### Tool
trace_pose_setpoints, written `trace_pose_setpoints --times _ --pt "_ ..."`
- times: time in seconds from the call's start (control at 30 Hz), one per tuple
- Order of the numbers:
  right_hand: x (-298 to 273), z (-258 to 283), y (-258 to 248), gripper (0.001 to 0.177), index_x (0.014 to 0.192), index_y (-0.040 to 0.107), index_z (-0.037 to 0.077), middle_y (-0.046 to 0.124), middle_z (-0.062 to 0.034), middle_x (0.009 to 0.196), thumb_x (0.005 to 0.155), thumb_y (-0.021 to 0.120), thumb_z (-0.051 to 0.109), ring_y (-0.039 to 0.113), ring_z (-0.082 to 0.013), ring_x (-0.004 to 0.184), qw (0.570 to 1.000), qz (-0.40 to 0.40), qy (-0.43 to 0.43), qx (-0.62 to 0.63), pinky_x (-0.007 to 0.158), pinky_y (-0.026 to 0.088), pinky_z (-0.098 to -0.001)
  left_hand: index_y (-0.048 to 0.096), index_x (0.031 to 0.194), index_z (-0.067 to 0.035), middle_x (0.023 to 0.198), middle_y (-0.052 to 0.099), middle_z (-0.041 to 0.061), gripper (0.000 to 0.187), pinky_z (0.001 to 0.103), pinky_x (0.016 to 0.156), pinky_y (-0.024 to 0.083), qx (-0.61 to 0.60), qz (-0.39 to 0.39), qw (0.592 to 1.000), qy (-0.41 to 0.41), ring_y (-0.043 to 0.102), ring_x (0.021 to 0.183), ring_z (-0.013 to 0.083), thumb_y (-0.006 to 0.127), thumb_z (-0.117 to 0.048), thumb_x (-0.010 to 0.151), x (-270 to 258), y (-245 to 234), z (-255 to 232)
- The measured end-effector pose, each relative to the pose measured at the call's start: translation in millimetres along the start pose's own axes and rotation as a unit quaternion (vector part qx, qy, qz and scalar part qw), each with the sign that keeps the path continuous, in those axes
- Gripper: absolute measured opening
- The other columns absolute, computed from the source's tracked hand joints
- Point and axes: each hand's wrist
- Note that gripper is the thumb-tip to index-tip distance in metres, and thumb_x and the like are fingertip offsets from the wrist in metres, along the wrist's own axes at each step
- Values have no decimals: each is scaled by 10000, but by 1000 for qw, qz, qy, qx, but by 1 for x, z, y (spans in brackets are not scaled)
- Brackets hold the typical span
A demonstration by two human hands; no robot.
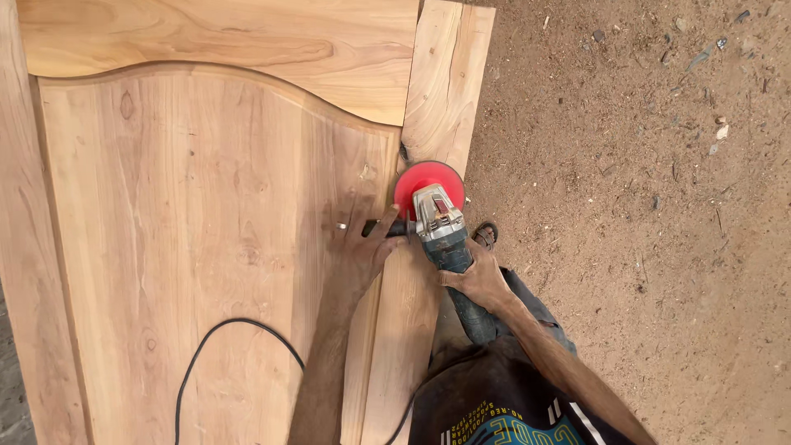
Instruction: The person uses a handheld electric sander to smooth the surface of a large wooden panel with a curved design. The sander is moved systematically across the panel's surface and along its edges.
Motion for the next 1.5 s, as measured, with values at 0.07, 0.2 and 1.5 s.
trace_pose_setpoints --times 0.07,0.2,1.5 --pt "9 -5 1 595 1188 661 36 758 -98 946 693 917 245 739 -206 833 995 21 84 57 755 613 -371 670 1265 -269 1147 669 13 436 588 1043 430 -24 94 994 41 638 1163 299 803 -384 866 34 9 11" --pt "35 6 -8 676 1216 657 51 760 -88 1067 677 948 338 715 -196 1005 993 -4 110 38 898 555 -390 700 1311 -224 1180 662 115 380 511 1050 439 -80 98 990 69 641 1111 314 757 -259 937 60 21 22" --pt "134 84 -82 899 1366 544 57 667 -144 969 865 468 800 696 -199 740 969 -36 170 173 568 596 -359 682 1351 -146 1237 623 134 394 561 1068 380 -45 93 992 66 552 1122 335 706 -265 976 201 37 34"
Point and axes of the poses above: each hand's wrist, its own x-axis towards the middle knuckle, its own y-axis out of the palm, z = x × y
